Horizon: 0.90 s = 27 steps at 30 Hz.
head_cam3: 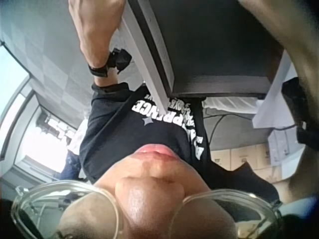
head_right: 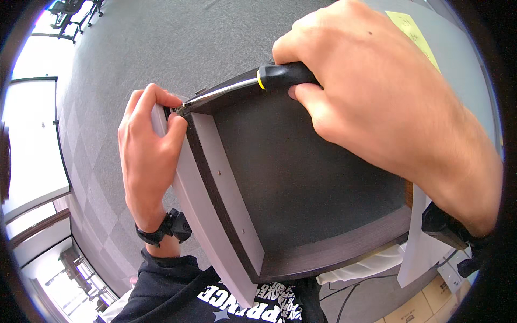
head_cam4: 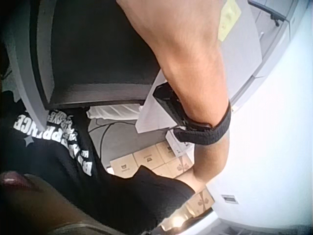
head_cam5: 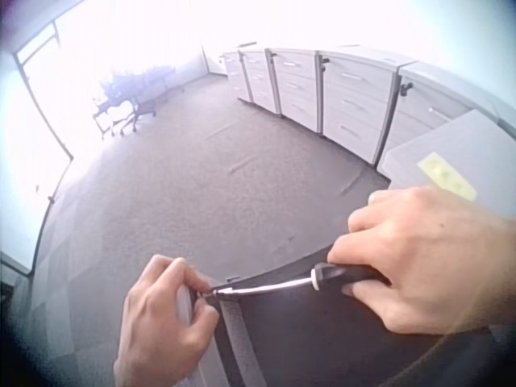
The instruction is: Assembling or repairing a drawer and its lock mechanism using a screwdriver.
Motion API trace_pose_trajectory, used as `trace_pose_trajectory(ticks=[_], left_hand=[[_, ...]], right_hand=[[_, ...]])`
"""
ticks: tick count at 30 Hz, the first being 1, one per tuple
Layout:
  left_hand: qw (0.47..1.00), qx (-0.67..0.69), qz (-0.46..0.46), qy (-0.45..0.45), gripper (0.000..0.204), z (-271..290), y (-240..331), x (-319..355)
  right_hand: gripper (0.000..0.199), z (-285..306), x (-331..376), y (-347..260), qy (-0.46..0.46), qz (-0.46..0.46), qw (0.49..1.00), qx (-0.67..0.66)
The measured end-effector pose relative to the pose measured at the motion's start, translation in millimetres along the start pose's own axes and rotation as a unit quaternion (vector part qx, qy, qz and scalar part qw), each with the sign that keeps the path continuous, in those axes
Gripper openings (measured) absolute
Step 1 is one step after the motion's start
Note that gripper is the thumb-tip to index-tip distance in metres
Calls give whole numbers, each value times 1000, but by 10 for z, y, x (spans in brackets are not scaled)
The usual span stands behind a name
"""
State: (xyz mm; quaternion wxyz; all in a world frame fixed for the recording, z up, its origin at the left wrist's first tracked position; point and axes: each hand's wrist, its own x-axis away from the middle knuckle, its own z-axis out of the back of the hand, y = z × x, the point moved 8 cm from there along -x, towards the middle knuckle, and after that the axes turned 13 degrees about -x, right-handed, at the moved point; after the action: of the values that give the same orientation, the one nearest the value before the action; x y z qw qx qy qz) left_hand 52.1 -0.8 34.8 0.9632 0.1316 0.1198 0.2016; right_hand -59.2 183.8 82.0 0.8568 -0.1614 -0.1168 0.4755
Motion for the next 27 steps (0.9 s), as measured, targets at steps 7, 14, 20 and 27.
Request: trace_pose_trajectory(ticks=[7,14,20,27], left_hand=[[1000,-24,-13,7,16,3,-18,0],[999,-26,-23,18,16,9,-15,-7],[1000,-3,-16,4,15,-5,-36,-4],[999,-12,-29,9,15,-25,-34,-1]], right_hand=[[26,64,44,3,43,43,998,33],[26,36,40,41,31,31,998,45],[27,18,1,18,25,34,998,37],[26,-30,-35,26,14,43,999,-7]])
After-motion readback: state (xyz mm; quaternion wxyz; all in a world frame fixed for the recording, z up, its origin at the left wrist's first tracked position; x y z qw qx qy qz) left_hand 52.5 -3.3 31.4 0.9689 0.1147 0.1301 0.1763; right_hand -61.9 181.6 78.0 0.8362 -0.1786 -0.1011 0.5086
